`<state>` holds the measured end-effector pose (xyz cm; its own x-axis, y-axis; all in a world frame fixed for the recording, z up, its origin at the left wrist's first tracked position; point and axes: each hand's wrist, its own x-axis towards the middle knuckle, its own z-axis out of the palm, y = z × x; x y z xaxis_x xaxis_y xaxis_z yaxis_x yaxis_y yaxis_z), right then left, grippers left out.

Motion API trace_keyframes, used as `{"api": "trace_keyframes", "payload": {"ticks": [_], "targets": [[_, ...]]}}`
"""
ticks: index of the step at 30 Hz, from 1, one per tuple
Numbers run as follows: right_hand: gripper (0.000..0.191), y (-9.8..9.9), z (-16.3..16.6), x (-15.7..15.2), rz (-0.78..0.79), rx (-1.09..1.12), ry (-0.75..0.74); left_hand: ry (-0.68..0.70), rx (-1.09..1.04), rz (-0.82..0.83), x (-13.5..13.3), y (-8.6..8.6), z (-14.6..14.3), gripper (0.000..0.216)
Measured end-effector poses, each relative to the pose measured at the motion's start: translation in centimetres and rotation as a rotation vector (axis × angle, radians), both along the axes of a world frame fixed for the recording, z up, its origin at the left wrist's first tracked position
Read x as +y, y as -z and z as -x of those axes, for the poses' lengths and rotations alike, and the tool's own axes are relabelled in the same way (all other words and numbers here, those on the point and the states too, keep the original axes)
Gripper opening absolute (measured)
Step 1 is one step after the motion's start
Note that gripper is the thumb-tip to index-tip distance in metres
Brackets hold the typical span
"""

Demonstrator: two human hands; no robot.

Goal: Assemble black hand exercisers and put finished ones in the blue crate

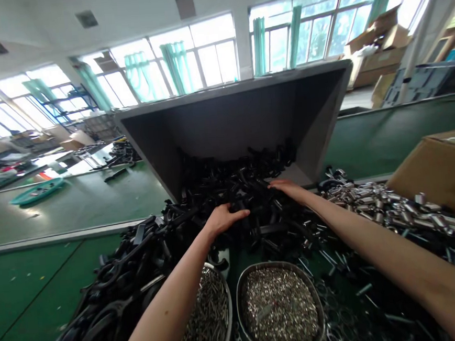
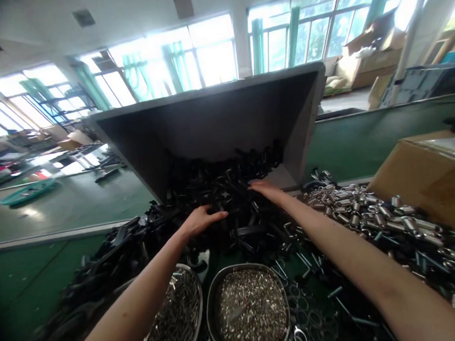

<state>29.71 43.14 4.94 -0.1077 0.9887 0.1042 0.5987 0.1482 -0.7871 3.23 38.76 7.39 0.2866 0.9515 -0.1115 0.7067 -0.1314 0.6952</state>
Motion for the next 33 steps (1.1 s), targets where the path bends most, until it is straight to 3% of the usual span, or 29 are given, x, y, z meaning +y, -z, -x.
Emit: {"api": "trace_keyframes", "payload": {"ticks": [8,13,18,21,24,26,28,30,33], "targets": [[0.028,-1.9,1.8,-6.1,-0.136,-0.049,0.018,-0.179,-0.002,-0.023,-6.3,-0.3,0.6,0.037],[0.018,-3.5,3.1,-9.8,-0.251,-0.048,0.065,-0.323,0.029,-0.012,-7.8,0.2,0.8,0.050],[0.025,-6.3,4.1,-15.4,-0.317,0.032,0.084,-0.322,0.055,-0.098,-12.1,-1.9,0.1,0.063],[0.028,-6.1,5.2,-21.9,-0.239,0.099,0.047,-0.197,-0.262,-0.067,-17.7,-2.5,-1.5,0.067],[0.027,-4.2,7.1,-29.5,-0.132,0.153,-0.068,-0.119,-0.748,0.163,-24.4,-1.8,-3.4,0.058],[0.027,-2.7,7.7,-34.0,-0.056,0.198,-0.233,-0.191,-0.955,0.309,-28.6,-0.9,-4.2,0.048],[0.027,-1.3,6.5,-37.3,-0.028,0.165,-0.307,-0.315,-1.031,0.397,-31.9,0.0,-4.1,0.042],[0.027,-0.3,3.2,-39.6,-0.049,-0.007,-0.167,-0.457,-1.034,0.408,-34.5,0.7,-2.7,0.041],[0.025,0.9,-4.0,-41.7,-0.045,-0.359,0.332,-0.635,-1.028,0.368,-37.3,1.5,1.2,0.043]]}}
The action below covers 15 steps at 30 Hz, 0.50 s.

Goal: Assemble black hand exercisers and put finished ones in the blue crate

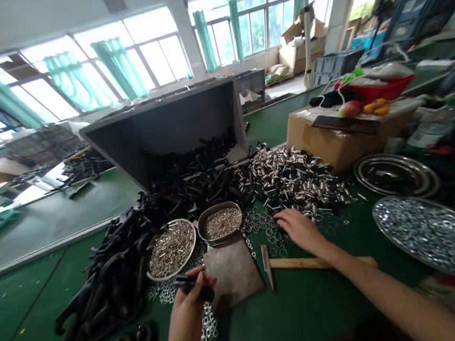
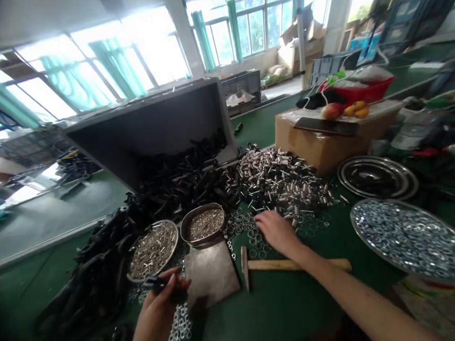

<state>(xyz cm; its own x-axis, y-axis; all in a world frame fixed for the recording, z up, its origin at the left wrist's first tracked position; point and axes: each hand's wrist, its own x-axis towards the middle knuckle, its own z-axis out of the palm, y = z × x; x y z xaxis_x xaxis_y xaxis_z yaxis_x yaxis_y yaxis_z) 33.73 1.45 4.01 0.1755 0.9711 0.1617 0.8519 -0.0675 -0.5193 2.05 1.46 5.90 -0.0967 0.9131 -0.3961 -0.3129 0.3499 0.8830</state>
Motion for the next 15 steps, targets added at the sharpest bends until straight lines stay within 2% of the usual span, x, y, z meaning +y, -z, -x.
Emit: {"api": "trace_keyframes", "payload": {"ticks": [3,5,9,15], "targets": [[0.033,1.2,-6.0,-1.4,0.070,-0.064,0.295,-0.106,0.025,0.057,-2.3,1.0,4.4,0.040],[0.036,1.8,-7.7,-1.6,0.127,-0.073,0.384,-0.165,0.027,0.110,-3.4,1.8,6.4,0.035],[0.047,2.5,-6.0,0.4,0.139,-0.052,0.411,-0.212,-0.004,0.150,-4.8,2.8,7.3,0.030],[0.039,2.3,-1.3,5.6,0.071,0.094,0.246,-0.187,0.026,0.092,-6.1,2.5,6.0,0.036]]}}
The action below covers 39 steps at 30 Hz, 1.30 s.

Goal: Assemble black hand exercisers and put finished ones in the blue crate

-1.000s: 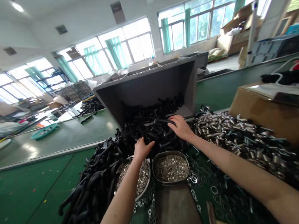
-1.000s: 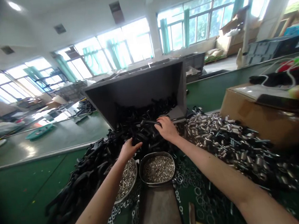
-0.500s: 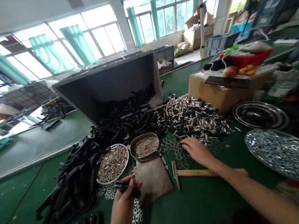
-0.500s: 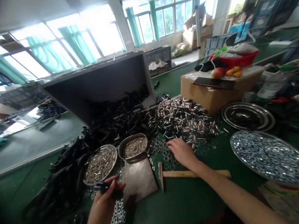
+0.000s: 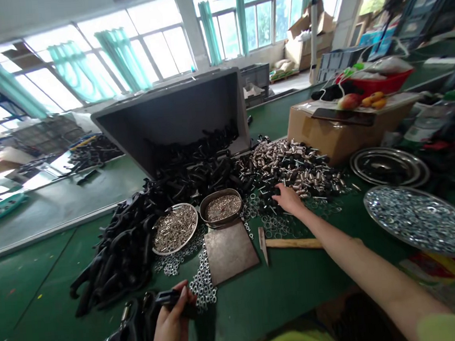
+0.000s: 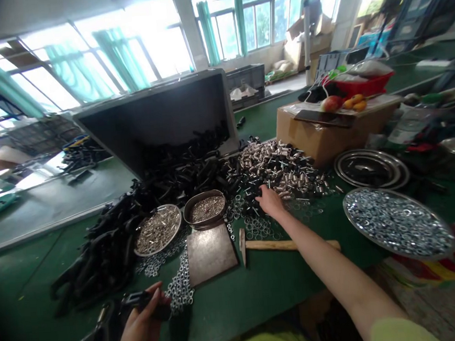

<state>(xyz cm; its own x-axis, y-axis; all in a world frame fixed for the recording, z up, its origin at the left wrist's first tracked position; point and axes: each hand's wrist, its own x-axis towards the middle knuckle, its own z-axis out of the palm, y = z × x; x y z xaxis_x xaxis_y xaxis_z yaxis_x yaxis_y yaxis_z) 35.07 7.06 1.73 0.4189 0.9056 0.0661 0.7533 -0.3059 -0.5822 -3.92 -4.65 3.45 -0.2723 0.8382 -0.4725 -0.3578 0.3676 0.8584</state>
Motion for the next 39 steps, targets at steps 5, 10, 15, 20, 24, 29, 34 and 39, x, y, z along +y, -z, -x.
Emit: {"api": "trace_keyframes", "payload": {"ticks": [5,10,15,20,24,29,34,39], "targets": [[0.038,-1.3,1.0,2.5,-0.141,0.187,-0.075,0.015,0.035,-0.048,-1.0,0.2,1.0,0.046],[0.016,-2.2,0.4,1.8,-0.268,0.487,-0.001,-0.028,0.244,-0.072,-1.5,1.1,2.7,0.044],[0.018,-1.0,2.0,-2.0,-0.229,0.840,-0.020,0.174,0.685,-0.064,-0.9,1.1,3.2,0.030],[0.038,-0.4,7.2,-5.9,-0.104,1.098,-0.063,0.429,1.137,-0.204,2.0,1.2,2.1,0.020],[0.040,-0.6,11.6,-7.4,-0.007,1.152,-0.141,0.579,1.406,-0.156,4.3,2.0,1.2,0.026],[0.043,-0.4,14.3,-7.8,0.032,1.150,-0.228,0.613,1.472,-0.119,5.0,2.7,1.0,0.018],[0.042,-0.4,15.6,-8.0,0.089,1.159,-0.273,0.647,1.476,-0.143,4.6,2.9,1.0,0.025],[0.040,-0.9,16.4,-8.4,0.088,1.142,-0.345,0.622,1.392,-0.247,4.2,2.3,0.9,0.032]]}}
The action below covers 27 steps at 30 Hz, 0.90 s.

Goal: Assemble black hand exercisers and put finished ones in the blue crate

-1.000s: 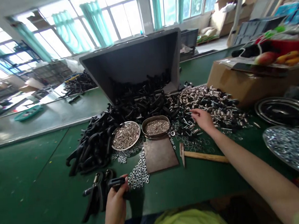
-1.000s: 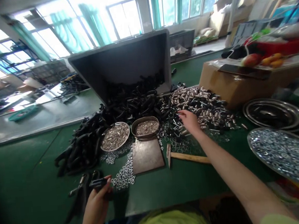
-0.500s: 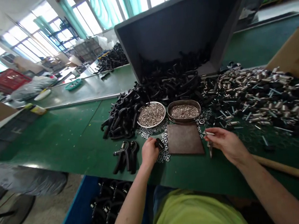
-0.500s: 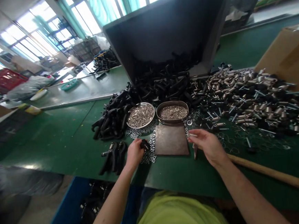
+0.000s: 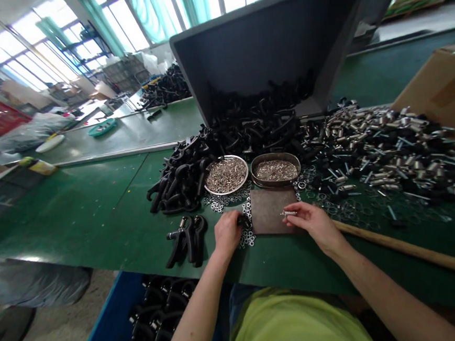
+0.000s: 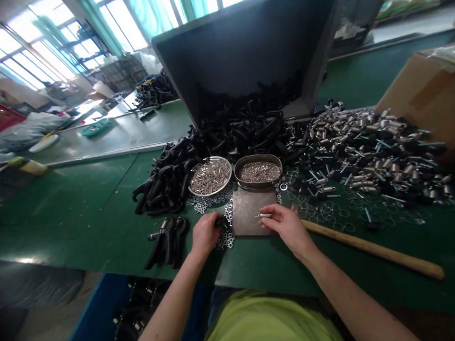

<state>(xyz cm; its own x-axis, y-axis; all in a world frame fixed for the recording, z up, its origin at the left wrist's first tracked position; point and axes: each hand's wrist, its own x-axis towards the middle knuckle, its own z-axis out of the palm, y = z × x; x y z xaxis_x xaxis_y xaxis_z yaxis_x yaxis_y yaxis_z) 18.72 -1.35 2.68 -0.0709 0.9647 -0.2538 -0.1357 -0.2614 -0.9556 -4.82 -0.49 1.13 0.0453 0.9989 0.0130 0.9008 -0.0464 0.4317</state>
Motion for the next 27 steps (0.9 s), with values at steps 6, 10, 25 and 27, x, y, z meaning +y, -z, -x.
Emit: {"api": "trace_keyframes", "payload": {"ticks": [6,10,25,27], "targets": [[0.031,-2.0,1.1,-1.3,-0.014,0.030,-0.114,-0.183,-0.989,0.078,-2.0,-2.3,-2.1,0.017],[0.029,-3.0,2.2,-2.0,-0.005,0.086,-0.254,-0.244,-1.378,0.291,-3.6,-3.4,-4.0,0.030],[0.019,-2.8,2.2,-1.1,-0.151,-0.205,-0.233,-0.057,-1.024,0.177,-4.7,-2.8,-4.8,0.008],[0.018,-3.0,2.0,-1.2,-0.166,-0.277,-0.211,-0.202,-1.293,0.363,-4.9,-2.0,-5.6,0.013]]}}
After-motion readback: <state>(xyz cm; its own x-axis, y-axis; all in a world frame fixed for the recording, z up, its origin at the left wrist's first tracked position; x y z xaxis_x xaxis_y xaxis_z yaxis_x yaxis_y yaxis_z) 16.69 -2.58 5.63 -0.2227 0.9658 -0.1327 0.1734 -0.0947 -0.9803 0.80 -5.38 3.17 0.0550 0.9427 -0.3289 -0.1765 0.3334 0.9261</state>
